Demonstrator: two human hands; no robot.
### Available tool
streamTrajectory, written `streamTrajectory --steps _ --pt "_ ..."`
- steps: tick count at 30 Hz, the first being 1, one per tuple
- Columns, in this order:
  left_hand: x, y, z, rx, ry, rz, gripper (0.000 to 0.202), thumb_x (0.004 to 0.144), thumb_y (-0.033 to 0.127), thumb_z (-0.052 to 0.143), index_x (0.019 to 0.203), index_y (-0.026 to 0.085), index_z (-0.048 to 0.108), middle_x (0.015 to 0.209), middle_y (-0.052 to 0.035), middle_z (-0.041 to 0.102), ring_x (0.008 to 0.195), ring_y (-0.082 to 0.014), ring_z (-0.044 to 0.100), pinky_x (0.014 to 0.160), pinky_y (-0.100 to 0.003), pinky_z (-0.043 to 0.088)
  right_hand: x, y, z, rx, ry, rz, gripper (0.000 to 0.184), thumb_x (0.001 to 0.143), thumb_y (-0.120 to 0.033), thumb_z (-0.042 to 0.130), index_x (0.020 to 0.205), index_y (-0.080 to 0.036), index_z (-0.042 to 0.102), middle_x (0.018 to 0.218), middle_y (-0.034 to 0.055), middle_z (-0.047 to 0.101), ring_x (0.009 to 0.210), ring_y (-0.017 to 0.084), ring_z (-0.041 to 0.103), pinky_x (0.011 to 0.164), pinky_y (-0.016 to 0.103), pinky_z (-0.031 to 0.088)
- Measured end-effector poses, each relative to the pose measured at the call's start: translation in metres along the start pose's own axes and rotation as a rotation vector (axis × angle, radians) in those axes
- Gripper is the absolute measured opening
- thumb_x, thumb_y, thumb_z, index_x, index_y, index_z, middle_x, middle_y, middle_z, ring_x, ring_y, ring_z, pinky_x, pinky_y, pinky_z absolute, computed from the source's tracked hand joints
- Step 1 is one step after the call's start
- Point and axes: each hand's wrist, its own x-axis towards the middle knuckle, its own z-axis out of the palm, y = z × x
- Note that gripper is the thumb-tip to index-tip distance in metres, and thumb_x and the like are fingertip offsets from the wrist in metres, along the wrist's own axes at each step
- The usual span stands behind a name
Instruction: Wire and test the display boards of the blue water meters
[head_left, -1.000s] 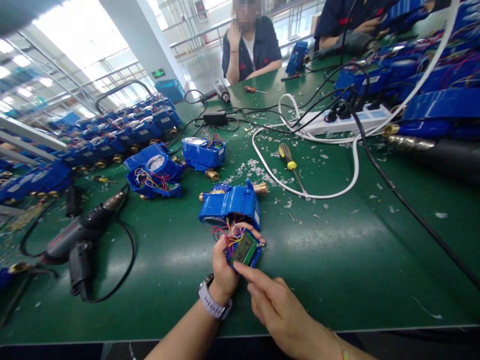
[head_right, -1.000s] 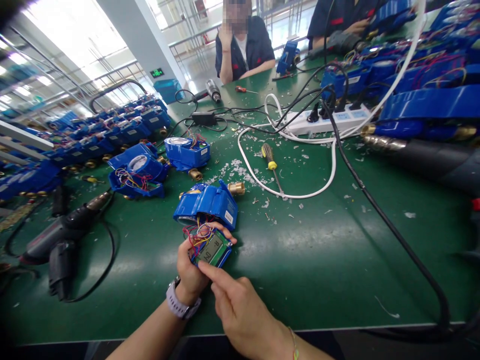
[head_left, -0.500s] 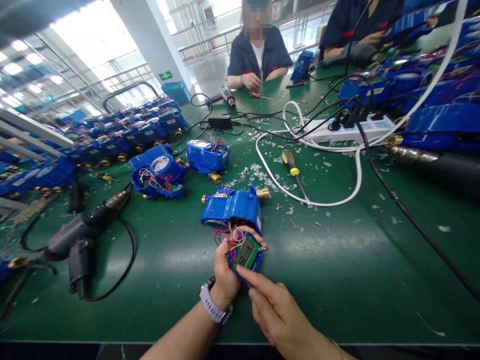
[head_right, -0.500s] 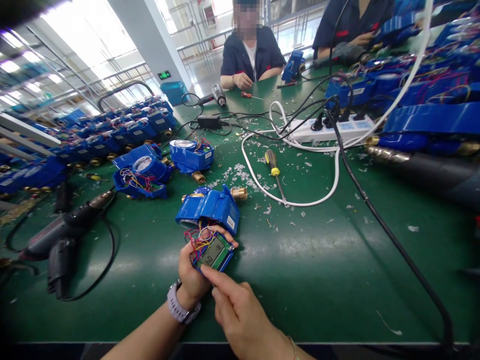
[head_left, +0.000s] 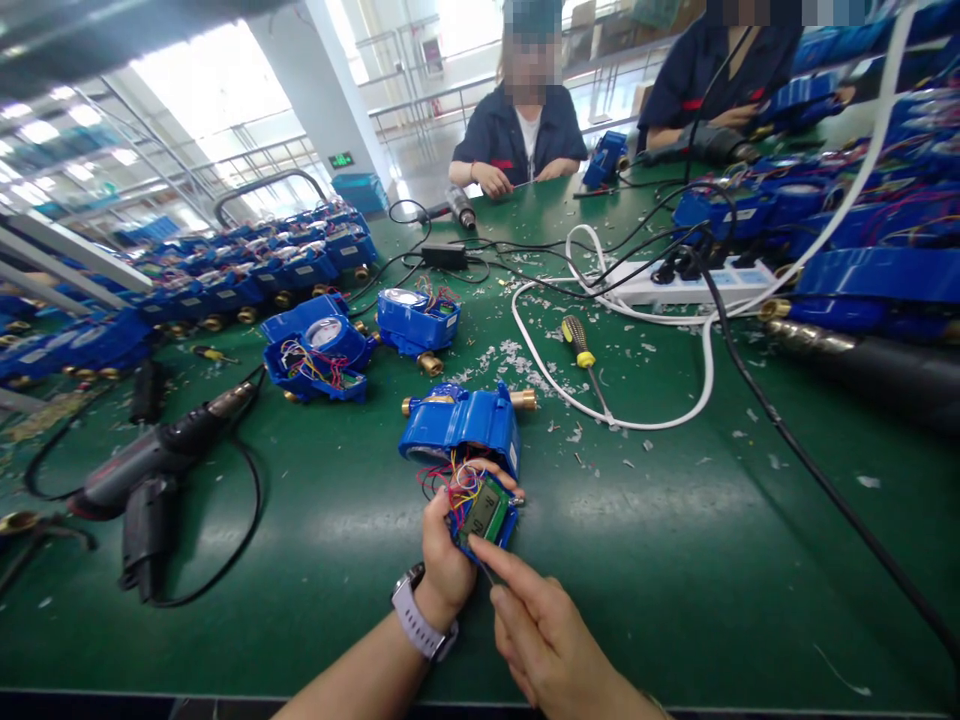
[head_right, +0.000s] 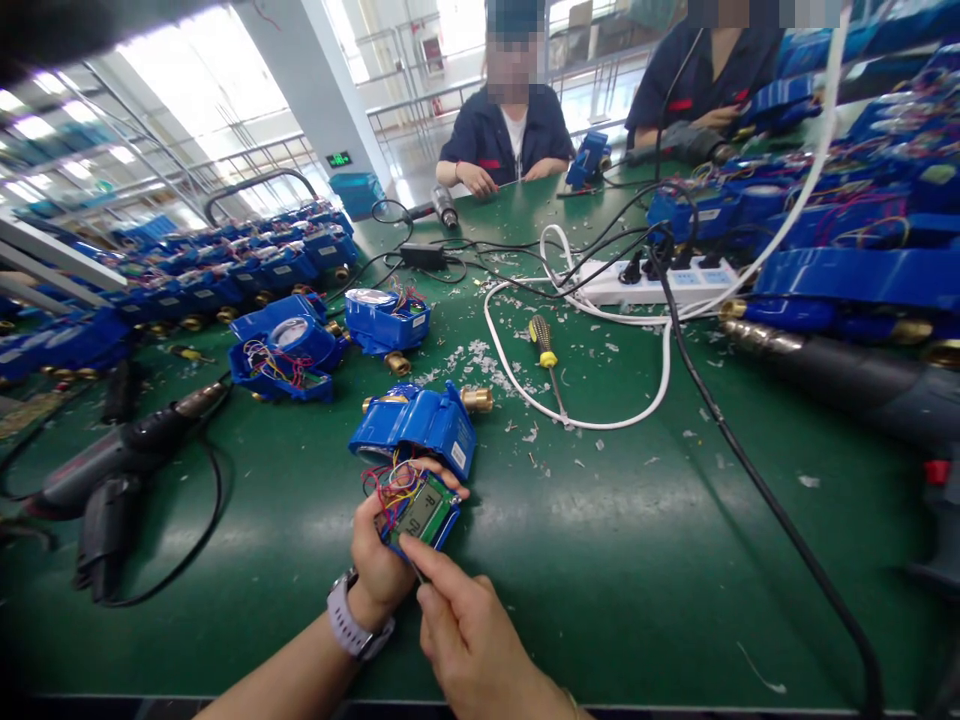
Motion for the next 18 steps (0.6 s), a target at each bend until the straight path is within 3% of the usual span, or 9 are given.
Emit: streamTrajectory --steps 4,10,14,18 --pt "0.000 -0.001 -0.002 0.017 0.014 0.020 0.042 0.086 0.048 0.048 0.098 0.014 0.068 0.089 -0.0095 0.069 0.084 -0.0237 0.065 0.084 -0.036 0.052 0.001 0.002 0.002 0.022 0.006 -0.026 0.072 0.096 -0.065 0.037 0.143 -0.011 0.044 0.045 -0.0116 0.032 0.032 0.005 0.026 0.034 0.017 0.028" --pt "0.001 0.001 0.000 0.016 0.029 0.026 0.039 0.083 0.047 0.052 0.094 0.013 0.069 0.087 -0.0091 0.069 0.083 -0.0236 0.065 0.084 -0.036 0.053 0.003 -0.002 0.010 0.243 0.033 0.072 0.086 0.087 -0.072 0.047 0.144 -0.009 0.039 0.045 -0.0135 0.032 0.031 0.004 0.023 0.032 0.014 0.025" --pt "0.002 0.001 0.000 -0.023 0.013 0.008 0.037 0.082 0.045 0.053 0.093 0.013 0.068 0.086 -0.0085 0.068 0.083 -0.0234 0.064 0.083 -0.036 0.053 0.005 -0.004 0.010 0.504 -0.011 0.147 0.090 0.083 -0.066 0.061 0.147 -0.011 0.031 0.047 -0.0135 0.039 0.028 0.004 0.028 0.029 0.013 0.028" --pt "0.002 0.002 -0.001 -0.046 -0.027 -0.023 0.039 0.083 0.046 0.050 0.093 0.012 0.068 0.085 -0.0090 0.068 0.080 -0.0231 0.064 0.080 -0.035 0.053 0.007 -0.006 0.004 0.747 -0.129 0.213 0.084 0.080 -0.053 0.072 0.145 -0.016 0.034 0.048 -0.0143 0.041 0.027 0.004 0.029 0.028 0.013 0.035"
